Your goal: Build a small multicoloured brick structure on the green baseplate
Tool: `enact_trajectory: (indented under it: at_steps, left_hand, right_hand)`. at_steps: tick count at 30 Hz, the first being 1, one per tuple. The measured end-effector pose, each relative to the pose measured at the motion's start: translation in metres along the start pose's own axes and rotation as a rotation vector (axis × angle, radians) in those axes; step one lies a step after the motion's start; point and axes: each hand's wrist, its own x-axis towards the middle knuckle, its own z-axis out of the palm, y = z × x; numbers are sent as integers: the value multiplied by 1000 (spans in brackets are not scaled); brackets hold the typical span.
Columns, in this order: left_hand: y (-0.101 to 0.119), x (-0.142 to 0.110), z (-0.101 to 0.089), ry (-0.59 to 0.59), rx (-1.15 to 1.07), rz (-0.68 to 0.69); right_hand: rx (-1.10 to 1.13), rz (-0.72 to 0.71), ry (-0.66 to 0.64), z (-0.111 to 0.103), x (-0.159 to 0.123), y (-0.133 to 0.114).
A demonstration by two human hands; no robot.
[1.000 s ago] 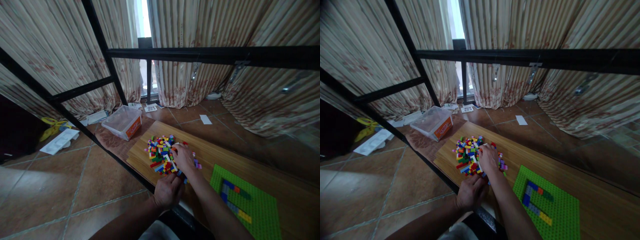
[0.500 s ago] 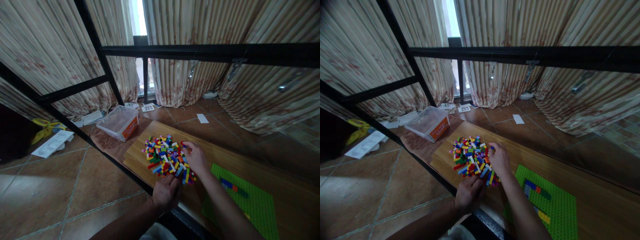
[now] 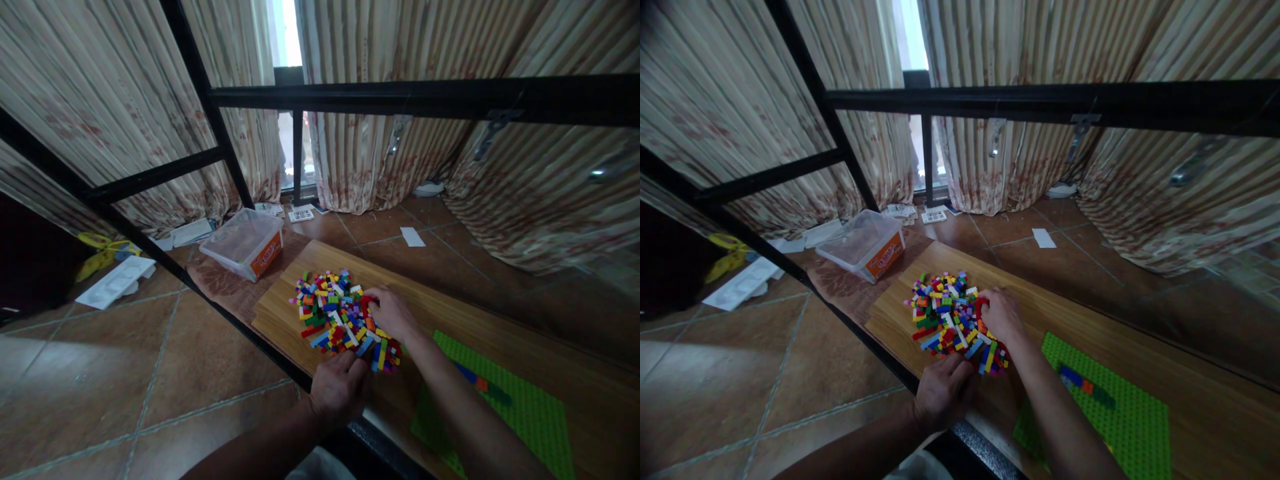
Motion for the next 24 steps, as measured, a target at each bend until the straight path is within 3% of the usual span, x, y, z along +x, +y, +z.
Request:
enact_trajectory:
  at_steps: [3,7,12,16,24]
  left_hand:
    - [0,-1,1,18,-2,8]
    - [0,-1,2,6,-1,8]
    - [0,-1,2,-3,7,15]
    - [-1,-2,3,2,7,23]
    - [-3,-4,5,-21,-8,24]
  right_hand:
    - [91,-10,-119,-10,1,0]
    - [92,77,-74,-13,21,-15]
    - [-4,170,-28,5,58,-45]
    - [-8,216,-28,20,75,-55]
    - [117,247,29,15,63,-44]
